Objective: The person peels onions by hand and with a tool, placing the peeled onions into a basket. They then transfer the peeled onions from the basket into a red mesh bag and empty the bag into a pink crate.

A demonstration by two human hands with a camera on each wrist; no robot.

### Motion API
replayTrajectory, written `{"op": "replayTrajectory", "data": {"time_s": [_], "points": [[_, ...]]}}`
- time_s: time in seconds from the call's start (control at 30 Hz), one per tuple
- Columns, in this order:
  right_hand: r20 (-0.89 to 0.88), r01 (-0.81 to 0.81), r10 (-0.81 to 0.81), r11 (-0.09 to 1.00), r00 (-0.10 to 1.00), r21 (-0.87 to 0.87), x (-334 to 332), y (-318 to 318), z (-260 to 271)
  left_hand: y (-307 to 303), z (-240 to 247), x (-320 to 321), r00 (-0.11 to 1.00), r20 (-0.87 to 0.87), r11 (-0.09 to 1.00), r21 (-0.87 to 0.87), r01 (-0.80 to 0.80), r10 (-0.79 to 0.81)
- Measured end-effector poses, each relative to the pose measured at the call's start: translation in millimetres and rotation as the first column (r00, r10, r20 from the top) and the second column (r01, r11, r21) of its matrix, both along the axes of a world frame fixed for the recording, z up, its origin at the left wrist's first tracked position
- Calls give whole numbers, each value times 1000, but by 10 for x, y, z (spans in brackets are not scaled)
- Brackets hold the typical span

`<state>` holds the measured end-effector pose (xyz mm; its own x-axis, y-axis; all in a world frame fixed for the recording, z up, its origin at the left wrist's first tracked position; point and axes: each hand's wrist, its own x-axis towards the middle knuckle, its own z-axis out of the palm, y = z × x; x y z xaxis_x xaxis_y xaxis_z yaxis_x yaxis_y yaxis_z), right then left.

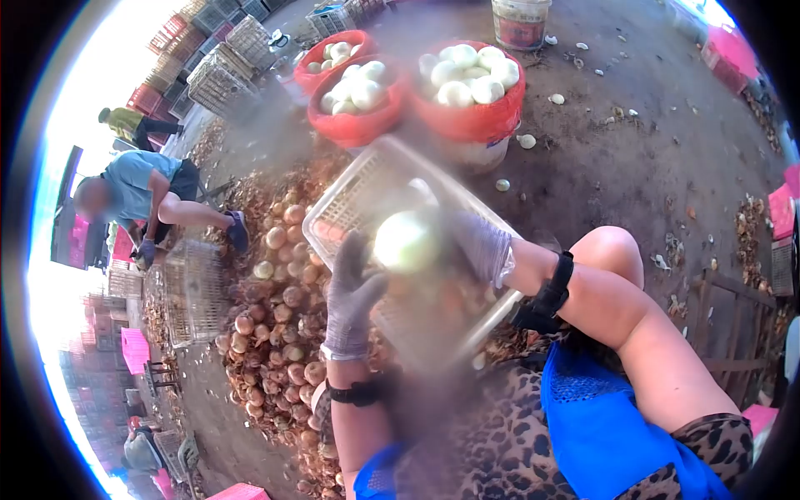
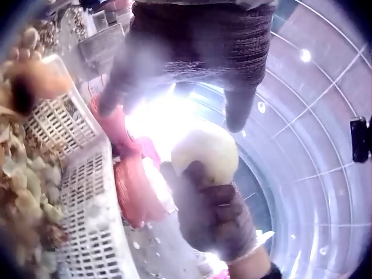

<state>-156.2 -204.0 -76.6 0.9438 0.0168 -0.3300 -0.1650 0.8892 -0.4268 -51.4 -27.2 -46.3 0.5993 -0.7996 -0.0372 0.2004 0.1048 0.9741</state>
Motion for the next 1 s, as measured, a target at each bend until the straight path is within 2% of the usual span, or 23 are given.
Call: {"op": "replayTrajectory", "data": {"time_s": [0.03, 0.07, 0.13, 0.17, 0.2, 0.23, 0.27, 0.3, 0.33, 0.4, 0.43, 0.5, 0.53, 0.6, 0.63, 0.67, 0.7, 0.73, 0.77, 0.83, 0.9, 0.93, 1.0], "points": [[-21, 31, -32, 999, 999, -32, -23, 40, 62, -27, 39, -34, 995, -76, 991, -121, 53, -62], [-41, 56, -59, 996, 997, -67, -45, 96, 186, -83, 84, -96, 997, -6, 993, -82, 82, -83], [23, 73, -73, 997, 997, 15, -112, 240, 455, -145, 24, -109, 989, 113, 995, -15, 97, -94], [103, 77, -53, 966, 993, -247, -103, 250, 415, -161, -63, -95, 983, 164, 996, 13, 86, -87], [160, 110, -35, 864, 986, -491, -93, 257, 376, -134, -104, -91, 991, 112, 998, -6, 70, -68], [228, 179, 54, 455, 972, -872, -66, 195, 105, -116, -142, -83, 996, 61, 998, -25, 59, -58], [139, 116, 74, 254, 988, -960, -79, 190, 280, -127, -142, -110, 998, 2, 994, -85, 66, -66], [44, 41, 79, 42, 996, -998, -92, 189, 463, -145, -145, -150, 996, -56, 987, -145, 65, -74], [-159, -162, 32, 192, 987, -968, -215, 158, 679, -141, -143, -162, 990, -113, 977, -206, 58, -83], [-264, -243, -55, 246, 963, -938, -278, 174, 867, -75, -110, -153, 950, -298, 988, -146, 53, -95], [-156, -140, -116, 136, 981, -981, -301, 187, 739, -46, -88, -163, 916, -390, 992, -116, 53, -95], [64, 60, -89, -44, 994, -997, -297, 223, 376, -36, -66, -193, 901, -422, 990, -133, 49, -101], [163, 162, -10, -99, 987, -982, -256, 245, 213, -44, -99, -163, 912, -400, 992, -120, 49, -94], [118, 137, 87, -249, 989, -959, -286, 260, 57, -90, -107, -180, 936, -345, 994, -107, 26, -62], [-24, 9, 92, -350, 995, -937, -301, 296, 233, -125, -70, -229, 949, -314, 994, -109, -3, -32], [-133, -92, 101, -340, 986, -936, -298, 303, 342, -154, -53, -259, 960, -281, 993, -114, -32, -1], [-242, -192, 112, -336, 964, -922, -296, 311, 452, -166, -69, -242, 968, -250, 995, -95, 12, -36], [-309, -272, 150, -224, 939, -936, -265, 276, 523, -170, -89, -198, 973, -219, 996, -76, 54, -70], [-305, -282, 155, -151, 940, -947, -249, 252, 497, -174, -102, -174, 977, -188, 994, -56, 94, -103], [-232, -228, 118, -48, 966, -973, -201, 228, 532, -216, -4, -281, 981, -195, 999, -40, -1, -7], [-199, -203, 40, 243, 979, -949, -205, 203, 595, -207, -6, -285, 969, -244, 999, -6, -43, 40], [-243, -220, 16, 489, 970, -844, -250, 165, 663, -169, -75, -221, 956, -289, 999, 18, -36, 40], [-258, -207, -27, 519, 966, -830, -250, 176, 791, -135, -89, -186, 950, -309, 999, 33, -32, 41]]}}
